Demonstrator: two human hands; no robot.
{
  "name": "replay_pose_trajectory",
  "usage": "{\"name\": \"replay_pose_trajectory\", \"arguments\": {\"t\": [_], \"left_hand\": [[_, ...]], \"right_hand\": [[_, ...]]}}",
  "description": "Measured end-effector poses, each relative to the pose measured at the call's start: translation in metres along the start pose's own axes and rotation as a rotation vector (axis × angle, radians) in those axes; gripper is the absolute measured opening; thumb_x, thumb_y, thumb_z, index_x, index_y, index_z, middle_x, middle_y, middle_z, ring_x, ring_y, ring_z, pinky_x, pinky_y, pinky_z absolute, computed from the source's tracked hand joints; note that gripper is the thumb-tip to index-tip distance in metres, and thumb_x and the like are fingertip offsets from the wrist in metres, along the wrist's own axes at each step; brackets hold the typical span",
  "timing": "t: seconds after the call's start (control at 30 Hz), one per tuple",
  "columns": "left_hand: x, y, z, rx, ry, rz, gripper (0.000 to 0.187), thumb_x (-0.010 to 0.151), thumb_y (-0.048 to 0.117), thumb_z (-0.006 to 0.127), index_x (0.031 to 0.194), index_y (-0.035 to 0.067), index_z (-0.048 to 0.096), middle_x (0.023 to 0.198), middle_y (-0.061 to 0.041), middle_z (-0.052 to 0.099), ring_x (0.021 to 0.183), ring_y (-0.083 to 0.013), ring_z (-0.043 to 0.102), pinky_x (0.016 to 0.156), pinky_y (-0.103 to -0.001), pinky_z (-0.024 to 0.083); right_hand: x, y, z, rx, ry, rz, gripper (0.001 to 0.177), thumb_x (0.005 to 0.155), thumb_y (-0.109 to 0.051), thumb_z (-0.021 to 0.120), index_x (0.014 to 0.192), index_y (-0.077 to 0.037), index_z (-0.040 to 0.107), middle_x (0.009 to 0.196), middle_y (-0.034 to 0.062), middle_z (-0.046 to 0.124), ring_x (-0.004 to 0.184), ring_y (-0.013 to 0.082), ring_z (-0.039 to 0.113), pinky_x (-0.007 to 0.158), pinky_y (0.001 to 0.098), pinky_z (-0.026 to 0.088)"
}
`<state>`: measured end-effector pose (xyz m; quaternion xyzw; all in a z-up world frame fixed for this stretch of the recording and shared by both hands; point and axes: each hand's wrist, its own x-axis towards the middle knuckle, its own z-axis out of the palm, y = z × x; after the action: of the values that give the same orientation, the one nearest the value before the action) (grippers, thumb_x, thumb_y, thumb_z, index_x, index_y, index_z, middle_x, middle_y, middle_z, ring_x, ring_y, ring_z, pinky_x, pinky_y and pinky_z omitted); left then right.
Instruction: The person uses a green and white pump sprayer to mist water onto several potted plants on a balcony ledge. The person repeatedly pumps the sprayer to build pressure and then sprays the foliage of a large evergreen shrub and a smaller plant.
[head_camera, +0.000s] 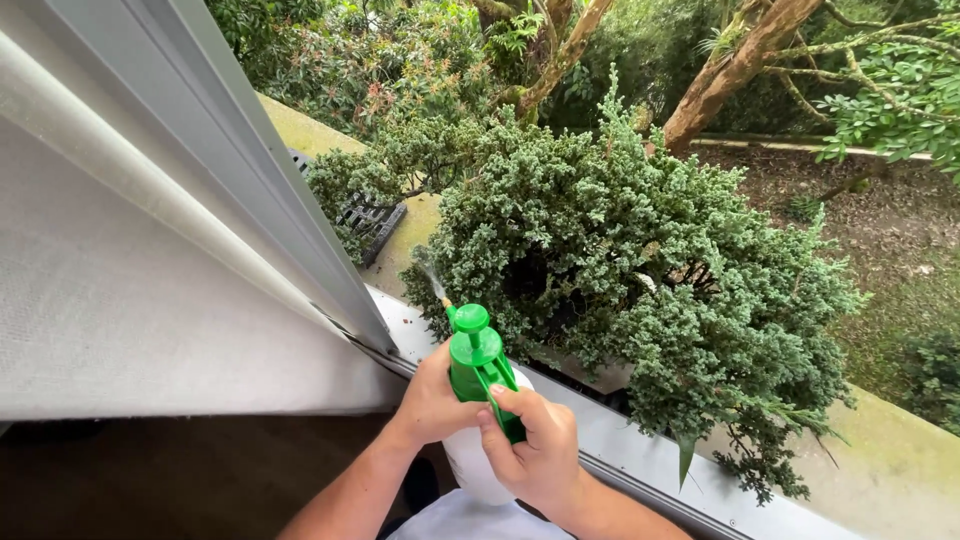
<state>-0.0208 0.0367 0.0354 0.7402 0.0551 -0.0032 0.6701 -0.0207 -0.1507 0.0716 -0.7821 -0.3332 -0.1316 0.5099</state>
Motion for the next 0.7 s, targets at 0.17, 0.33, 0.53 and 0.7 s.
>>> {"name": "replay_pose_trajectory", "arguments": {"t": [0.17,0.33,0.53,0.7], "left_hand": [[0.006,0.005,0.008,-0.009,-0.01,-0.011,0.049,0.063,0.036,0.093,0.103,0.017,0.072,0.092,0.005,0.071,0.082,-0.011,0.061,0.072,-0.031,0.052],[0.006,0.032,0.002,-0.068,-0.017,0.063,0.055,0.064,0.032,0.093,0.113,0.016,0.075,0.103,0.004,0.079,0.092,-0.0116,0.07,0.081,-0.032,0.059],[-0.002,0.02,-0.003,-0.103,0.04,0.041,0.055,0.064,0.033,0.097,0.109,0.014,0.071,0.094,0.004,0.072,0.083,-0.0114,0.062,0.073,-0.031,0.054],[-0.004,-0.002,0.016,-0.117,0.088,-0.025,0.047,0.065,0.028,0.091,0.106,0.015,0.072,0.092,0.004,0.071,0.083,-0.0106,0.061,0.072,-0.032,0.053]], "right_hand": [[-0.001,0.005,-0.007,-0.001,0.016,0.022,0.027,0.101,-0.017,0.075,0.126,-0.018,0.065,0.073,-0.0048,0.06,0.054,0.0152,0.046,0.053,0.0305,0.04],[0.013,-0.003,-0.011,-0.004,0.04,-0.048,0.03,0.101,-0.013,0.074,0.129,-0.019,0.064,0.077,-0.0043,0.06,0.057,0.0156,0.045,0.054,0.0304,0.039],[0.02,-0.003,-0.005,0.005,-0.006,-0.095,0.03,0.103,-0.015,0.073,0.13,-0.019,0.062,0.074,-0.002,0.052,0.056,0.0177,0.04,0.053,0.0321,0.035],[0.014,0.004,-0.012,-0.023,-0.046,0.01,0.019,0.099,-0.016,0.075,0.116,-0.013,0.067,0.07,-0.0022,0.057,0.053,0.0173,0.042,0.05,0.0314,0.036]]}}
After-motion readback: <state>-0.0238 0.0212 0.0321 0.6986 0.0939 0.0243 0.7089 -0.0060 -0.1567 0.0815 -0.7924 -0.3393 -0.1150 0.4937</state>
